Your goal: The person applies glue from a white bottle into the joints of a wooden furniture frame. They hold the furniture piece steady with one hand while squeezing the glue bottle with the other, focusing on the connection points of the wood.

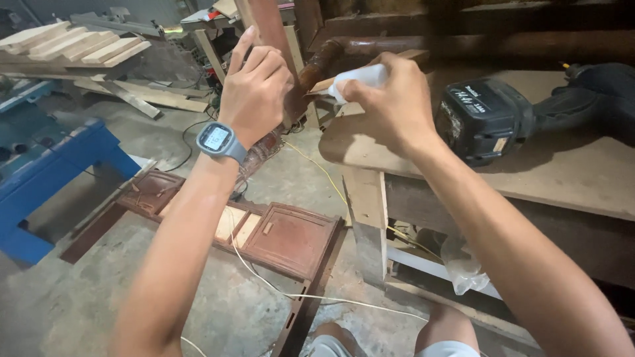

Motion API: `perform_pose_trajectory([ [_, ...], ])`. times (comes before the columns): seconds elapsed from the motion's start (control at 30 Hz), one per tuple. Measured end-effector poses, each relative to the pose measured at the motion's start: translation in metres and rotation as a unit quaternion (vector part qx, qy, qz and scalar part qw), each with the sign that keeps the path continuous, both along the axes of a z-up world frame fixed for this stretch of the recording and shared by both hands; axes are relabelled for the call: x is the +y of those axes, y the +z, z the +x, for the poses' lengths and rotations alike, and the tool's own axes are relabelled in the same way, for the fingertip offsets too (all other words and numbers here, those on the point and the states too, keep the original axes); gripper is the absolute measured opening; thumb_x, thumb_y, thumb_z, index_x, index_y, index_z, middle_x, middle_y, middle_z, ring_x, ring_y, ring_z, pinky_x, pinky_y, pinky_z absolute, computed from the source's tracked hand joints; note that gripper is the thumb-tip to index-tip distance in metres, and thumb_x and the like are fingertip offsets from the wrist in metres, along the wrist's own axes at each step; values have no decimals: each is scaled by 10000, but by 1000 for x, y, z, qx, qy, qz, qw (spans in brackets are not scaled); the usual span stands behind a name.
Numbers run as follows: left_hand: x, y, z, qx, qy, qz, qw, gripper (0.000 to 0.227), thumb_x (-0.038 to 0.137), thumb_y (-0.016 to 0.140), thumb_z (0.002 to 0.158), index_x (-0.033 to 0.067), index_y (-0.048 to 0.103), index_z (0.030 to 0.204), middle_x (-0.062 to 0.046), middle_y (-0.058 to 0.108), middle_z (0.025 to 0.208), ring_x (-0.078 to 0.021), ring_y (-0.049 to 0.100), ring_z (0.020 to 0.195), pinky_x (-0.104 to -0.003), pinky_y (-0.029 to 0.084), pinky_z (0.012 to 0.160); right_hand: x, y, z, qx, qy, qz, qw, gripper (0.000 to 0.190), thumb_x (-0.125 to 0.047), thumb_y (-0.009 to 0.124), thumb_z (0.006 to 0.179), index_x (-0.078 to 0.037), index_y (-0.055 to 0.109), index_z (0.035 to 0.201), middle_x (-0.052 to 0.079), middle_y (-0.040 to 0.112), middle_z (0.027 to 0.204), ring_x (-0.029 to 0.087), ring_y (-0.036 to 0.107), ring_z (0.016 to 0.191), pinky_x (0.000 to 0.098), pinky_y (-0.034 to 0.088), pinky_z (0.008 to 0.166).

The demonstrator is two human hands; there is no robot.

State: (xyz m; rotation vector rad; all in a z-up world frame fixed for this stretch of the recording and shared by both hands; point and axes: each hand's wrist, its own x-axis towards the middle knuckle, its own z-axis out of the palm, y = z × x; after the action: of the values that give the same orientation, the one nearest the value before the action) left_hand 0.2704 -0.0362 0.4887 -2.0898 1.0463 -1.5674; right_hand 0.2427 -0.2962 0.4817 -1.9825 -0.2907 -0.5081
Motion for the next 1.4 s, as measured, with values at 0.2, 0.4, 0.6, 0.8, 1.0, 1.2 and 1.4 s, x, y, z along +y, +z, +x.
perform_pose_trajectory([
  [0.2,1,-1,1,-10,-3,-1,1000,185,-88,610,980,15,720,872,-83,659,950,-278,632,1001,-461,266,1323,8,12,-1,-15,-13,-29,999,315,-412,791,737,-143,632,773,-6,634,734,154,493,655,360,394,585],
  [0.4,3,-2,3,2,-11,-6,1000,206,-133,572,897,14,715,872,-92,637,939,-291,617,1007,-456,248,1331,14,22,-6,-42,-16,-53,998,289,-374,777,738,-121,664,818,3,661,761,151,515,670,362,415,588],
  [0.6,2,-2,1,-1,-18,-15,1000,196,-128,586,907,7,727,895,-96,645,952,-281,621,1007,-440,250,1327,17,20,9,-57,-36,-88,994,412,-442,795,737,-106,555,744,15,486,684,171,356,654,380,314,559],
  [0.8,3,-3,2,-1,-27,-17,999,215,-149,556,931,9,675,848,-90,583,903,-280,596,981,-445,283,1315,23,26,4,-19,-51,-91,994,441,-416,782,723,-142,440,673,-4,407,659,164,314,658,366,295,545],
  [1.0,4,-3,2,0,-24,-18,1000,212,-157,571,910,15,670,836,-90,584,906,-281,599,982,-440,295,1309,24,23,11,-48,-59,-111,991,447,-432,776,711,-138,443,662,4,397,646,175,303,658,375,293,554],
  [1.2,4,-3,2,-4,-17,-13,1000,196,-141,594,904,16,703,860,-93,612,924,-284,606,1004,-434,292,1311,22,28,6,-28,-40,-88,995,353,-386,794,703,-144,539,675,-20,493,651,139,379,642,341,333,554],
  [1.4,5,-4,5,-10,-11,-4,1000,190,-118,592,915,19,718,875,-94,620,945,-281,606,1015,-434,270,1325,22,26,7,-26,-23,-82,996,271,-408,794,705,-165,675,691,-33,598,635,108,462,613,329,380,562],
])
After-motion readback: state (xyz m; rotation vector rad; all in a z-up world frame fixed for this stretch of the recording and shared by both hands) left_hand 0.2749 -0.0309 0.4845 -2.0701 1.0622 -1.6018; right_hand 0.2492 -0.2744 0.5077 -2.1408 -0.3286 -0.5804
